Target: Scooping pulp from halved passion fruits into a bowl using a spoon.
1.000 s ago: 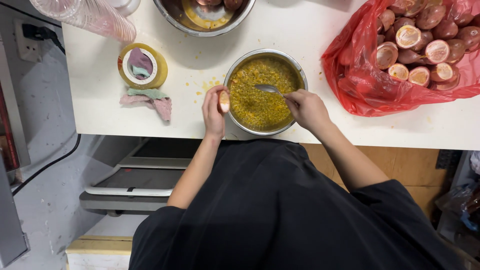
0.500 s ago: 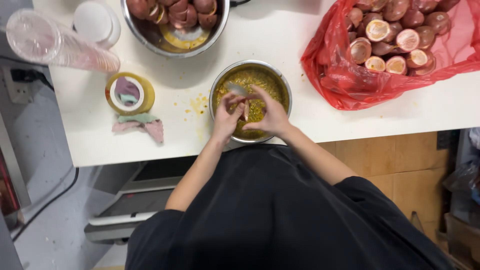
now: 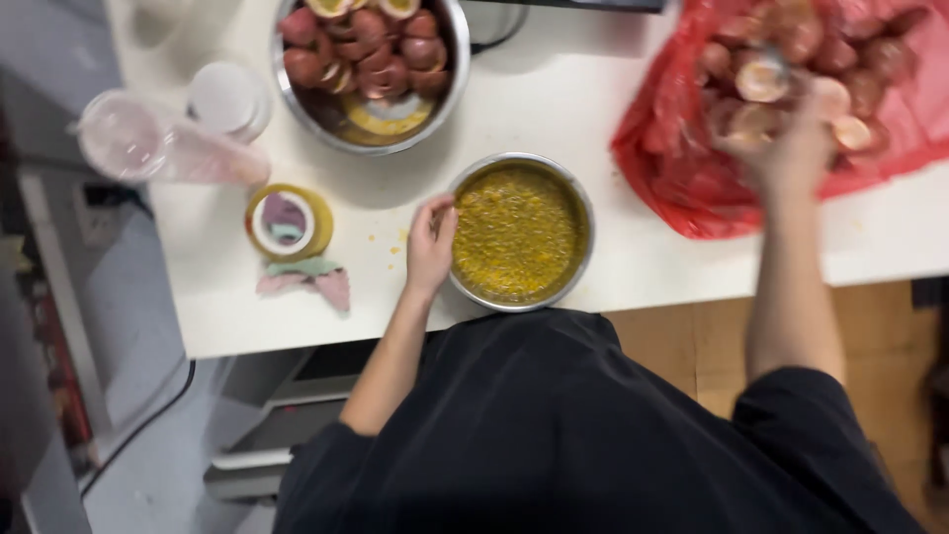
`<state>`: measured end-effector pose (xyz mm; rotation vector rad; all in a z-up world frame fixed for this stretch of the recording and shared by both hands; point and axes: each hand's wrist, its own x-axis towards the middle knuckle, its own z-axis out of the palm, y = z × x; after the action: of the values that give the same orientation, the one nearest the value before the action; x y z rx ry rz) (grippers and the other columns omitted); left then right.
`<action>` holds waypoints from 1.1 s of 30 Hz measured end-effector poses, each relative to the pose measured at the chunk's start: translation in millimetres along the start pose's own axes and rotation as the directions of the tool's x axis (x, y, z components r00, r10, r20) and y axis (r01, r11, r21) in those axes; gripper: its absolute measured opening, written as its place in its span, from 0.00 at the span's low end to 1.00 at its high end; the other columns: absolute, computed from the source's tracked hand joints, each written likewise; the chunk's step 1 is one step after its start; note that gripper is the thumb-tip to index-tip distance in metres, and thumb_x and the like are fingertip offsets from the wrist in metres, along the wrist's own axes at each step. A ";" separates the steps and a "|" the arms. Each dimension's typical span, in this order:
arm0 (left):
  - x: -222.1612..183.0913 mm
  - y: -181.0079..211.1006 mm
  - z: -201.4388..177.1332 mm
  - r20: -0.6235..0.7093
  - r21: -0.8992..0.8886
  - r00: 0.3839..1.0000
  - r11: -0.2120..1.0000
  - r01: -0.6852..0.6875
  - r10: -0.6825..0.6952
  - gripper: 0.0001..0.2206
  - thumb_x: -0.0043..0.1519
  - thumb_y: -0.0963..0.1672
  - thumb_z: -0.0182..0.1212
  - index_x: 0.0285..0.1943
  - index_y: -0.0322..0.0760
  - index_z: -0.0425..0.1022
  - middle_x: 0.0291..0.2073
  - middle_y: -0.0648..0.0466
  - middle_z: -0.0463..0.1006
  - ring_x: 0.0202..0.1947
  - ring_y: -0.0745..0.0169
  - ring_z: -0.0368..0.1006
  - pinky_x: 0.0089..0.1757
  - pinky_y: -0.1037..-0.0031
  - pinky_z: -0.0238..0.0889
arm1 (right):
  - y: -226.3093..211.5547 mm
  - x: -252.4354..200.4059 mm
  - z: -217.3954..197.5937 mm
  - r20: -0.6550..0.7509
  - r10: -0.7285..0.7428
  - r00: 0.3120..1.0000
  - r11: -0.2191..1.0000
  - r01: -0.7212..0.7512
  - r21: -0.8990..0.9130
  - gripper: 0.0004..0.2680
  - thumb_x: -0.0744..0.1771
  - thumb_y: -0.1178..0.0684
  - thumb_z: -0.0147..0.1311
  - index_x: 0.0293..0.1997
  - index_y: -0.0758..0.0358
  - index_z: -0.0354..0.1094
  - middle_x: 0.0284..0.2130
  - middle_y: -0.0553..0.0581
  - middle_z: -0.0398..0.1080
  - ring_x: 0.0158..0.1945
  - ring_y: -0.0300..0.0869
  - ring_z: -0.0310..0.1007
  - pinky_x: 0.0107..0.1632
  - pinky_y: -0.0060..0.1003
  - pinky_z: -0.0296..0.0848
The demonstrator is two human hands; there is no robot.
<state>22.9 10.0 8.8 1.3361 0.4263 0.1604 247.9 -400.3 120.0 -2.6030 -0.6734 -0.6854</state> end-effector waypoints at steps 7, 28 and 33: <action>139.7 42.4 -59.1 0.029 0.820 0.857 0.478 -0.315 0.515 0.17 0.62 0.46 0.68 0.58 0.36 0.73 0.59 0.45 0.70 0.62 0.43 0.62 0.61 0.54 0.54 | 106.7 -45.4 27.6 0.088 0.422 0.902 0.855 -0.429 0.292 0.40 0.60 0.59 0.78 0.76 0.68 0.47 0.70 0.62 0.65 0.71 0.50 0.67 0.73 0.44 0.67; 319.2 78.1 3.9 0.119 0.967 0.905 0.157 -0.198 0.407 0.33 0.50 0.52 0.75 0.62 0.37 0.68 0.53 0.44 0.73 0.59 0.43 0.65 0.59 0.44 0.52 | -90.4 -114.3 25.9 0.404 0.648 0.646 0.314 -0.710 0.631 0.27 0.65 0.63 0.64 0.71 0.64 0.52 0.47 0.55 0.73 0.44 0.35 0.68 0.39 0.26 0.65; 185.0 48.1 21.5 0.160 0.465 0.920 0.795 -0.389 0.357 0.23 0.60 0.49 0.73 0.53 0.32 0.65 0.44 0.47 0.73 0.48 0.54 0.72 0.50 0.65 0.69 | -116.1 -116.4 40.8 0.499 0.487 0.717 0.361 -0.686 0.632 0.24 0.68 0.61 0.60 0.73 0.65 0.52 0.38 0.52 0.69 0.45 0.32 0.68 0.46 0.24 0.71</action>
<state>206.3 67.2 20.4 1.9213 0.1383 0.3553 111.8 -327.6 50.1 -1.8164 0.0210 0.1760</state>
